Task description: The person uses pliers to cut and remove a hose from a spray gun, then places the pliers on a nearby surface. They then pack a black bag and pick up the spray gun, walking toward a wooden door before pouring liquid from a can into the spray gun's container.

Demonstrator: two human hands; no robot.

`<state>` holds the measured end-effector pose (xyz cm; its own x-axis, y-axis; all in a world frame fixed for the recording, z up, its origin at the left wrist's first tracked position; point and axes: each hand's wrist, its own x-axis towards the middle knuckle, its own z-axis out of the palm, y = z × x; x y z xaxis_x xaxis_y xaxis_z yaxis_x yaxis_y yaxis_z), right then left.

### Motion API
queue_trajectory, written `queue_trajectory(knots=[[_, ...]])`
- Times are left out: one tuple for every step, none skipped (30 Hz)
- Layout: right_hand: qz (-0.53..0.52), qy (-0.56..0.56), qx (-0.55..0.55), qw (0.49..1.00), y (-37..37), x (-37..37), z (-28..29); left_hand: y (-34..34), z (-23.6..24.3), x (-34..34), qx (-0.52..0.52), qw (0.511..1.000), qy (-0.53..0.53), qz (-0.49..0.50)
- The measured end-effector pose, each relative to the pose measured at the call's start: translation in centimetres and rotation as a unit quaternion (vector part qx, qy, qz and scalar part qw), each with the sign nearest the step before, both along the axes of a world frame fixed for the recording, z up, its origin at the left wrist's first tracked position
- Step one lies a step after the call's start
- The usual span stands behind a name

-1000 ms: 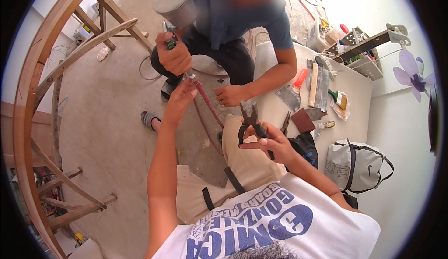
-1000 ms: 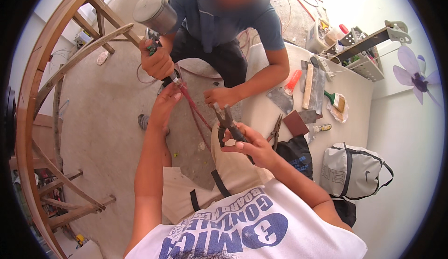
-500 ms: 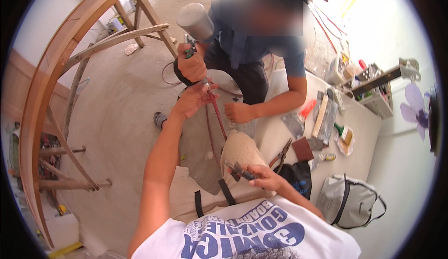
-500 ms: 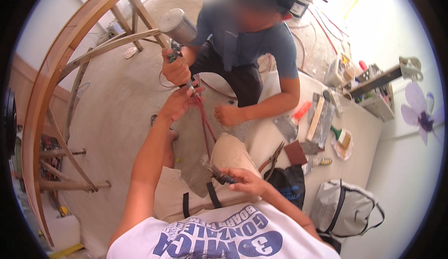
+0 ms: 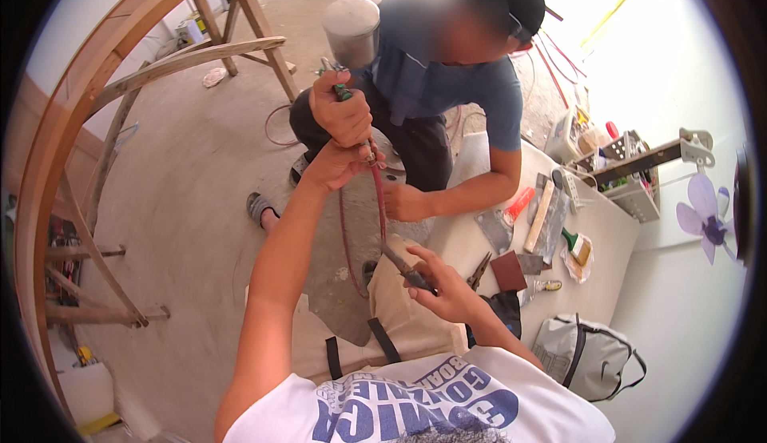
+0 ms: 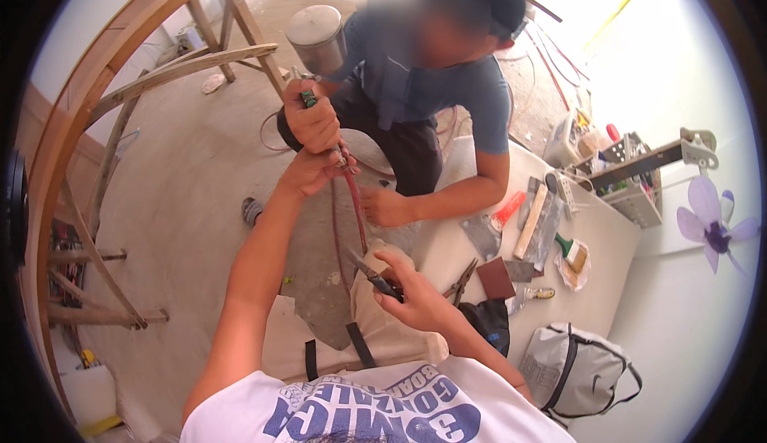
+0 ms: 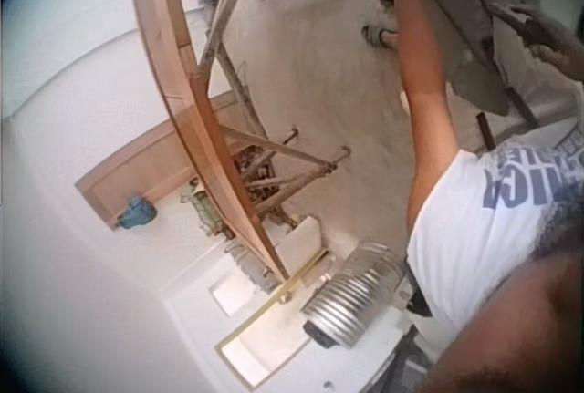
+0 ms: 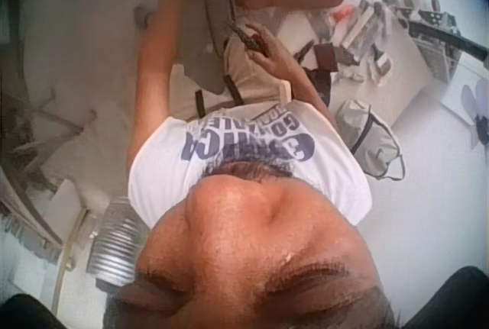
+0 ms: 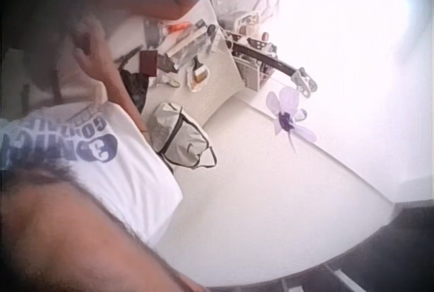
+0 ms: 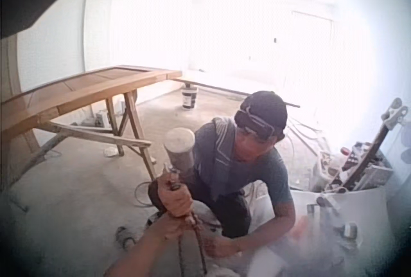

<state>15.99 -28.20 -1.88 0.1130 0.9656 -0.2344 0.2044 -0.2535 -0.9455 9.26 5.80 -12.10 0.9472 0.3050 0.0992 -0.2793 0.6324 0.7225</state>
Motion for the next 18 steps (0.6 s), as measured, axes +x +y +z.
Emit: queue_trajectory(knots=[[-0.019,0.103,-0.003,0.995,0.1,-0.2,-1.5,-0.2,0.3,0.4,0.020,1.000,0.006,0.008],[-0.039,0.205,-0.007,0.978,0.1,-0.6,-2.3,-0.4,0.5,0.6,0.037,0.999,0.012,0.015],[-0.120,0.309,-0.056,0.942,1.1,-1.8,-0.6,-0.6,1.0,0.6,0.057,0.998,0.020,0.023],[-0.128,0.280,-0.079,0.948,1.6,-2.1,-1.0,-1.1,1.3,0.5,0.054,0.997,0.026,0.039],[-0.136,0.251,-0.102,0.953,2.0,-2.2,-1.5,-1.8,1.9,0.3,0.052,0.997,0.031,0.055],[-0.142,0.221,-0.124,0.957,2.4,-2.1,-1.7,-2.3,2.6,0.1,0.051,0.996,0.035,0.071],[-0.137,0.206,-0.123,0.961,2.6,-2.2,-1.0,-2.9,3.2,0.1,0.063,0.994,0.040,0.086],[-0.130,0.198,-0.097,0.967,2.5,-2.2,-1.4,-3.5,4.0,-0.1,0.076,0.991,0.045,0.104],[-0.124,0.188,-0.071,0.972,2.3,-2.1,-2.1,-4.1,4.4,0.0,0.089,0.987,0.051,0.121],[-0.118,0.177,-0.045,0.976,2.1,-2.1,-2.5,-4.5,4.6,0.2,0.089,0.987,0.048,0.126],[-0.131,0.183,-0.031,0.974,2.3,-2.2,-2.6,-4.7,4.9,0.1,0.092,0.986,0.048,0.134],[-0.145,0.188,-0.017,0.971,2.5,-2.3,-2.6,-4.9,5.0,0.1,0.096,0.984,0.047,0.141],[-0.157,0.192,-0.003,0.969,2.6,-2.4,-2.7,-5.0,5.0,-0.1,0.124,0.979,0.058,0.148],[-0.163,0.181,-0.004,0.970,2.7,-2.4,-2.4,-5.0,5.1,-0.3,0.153,0.974,0.066,0.155],[-0.168,0.169,-0.006,0.971,2.8,-2.4,-1.9,-5.0,5.3,-0.4,0.181,0.967,0.074,0.162],[-0.172,0.156,-0.009,0.973,2.8,-2.3,-1.6,-4.9,5.5,-0.4,0.185,0.965,0.085,0.166],[-0.163,0.112,-0.008,0.980,2.8,-2.1,-1.7,-4.8,6.4,-0.4,0.189,0.962,0.098,0.171],[-0.154,0.068,-0.007,0.986,2.8,-1.9,-2.0,-4.7,6.8,-0.3,0.192,0.959,0.111,0.177]])
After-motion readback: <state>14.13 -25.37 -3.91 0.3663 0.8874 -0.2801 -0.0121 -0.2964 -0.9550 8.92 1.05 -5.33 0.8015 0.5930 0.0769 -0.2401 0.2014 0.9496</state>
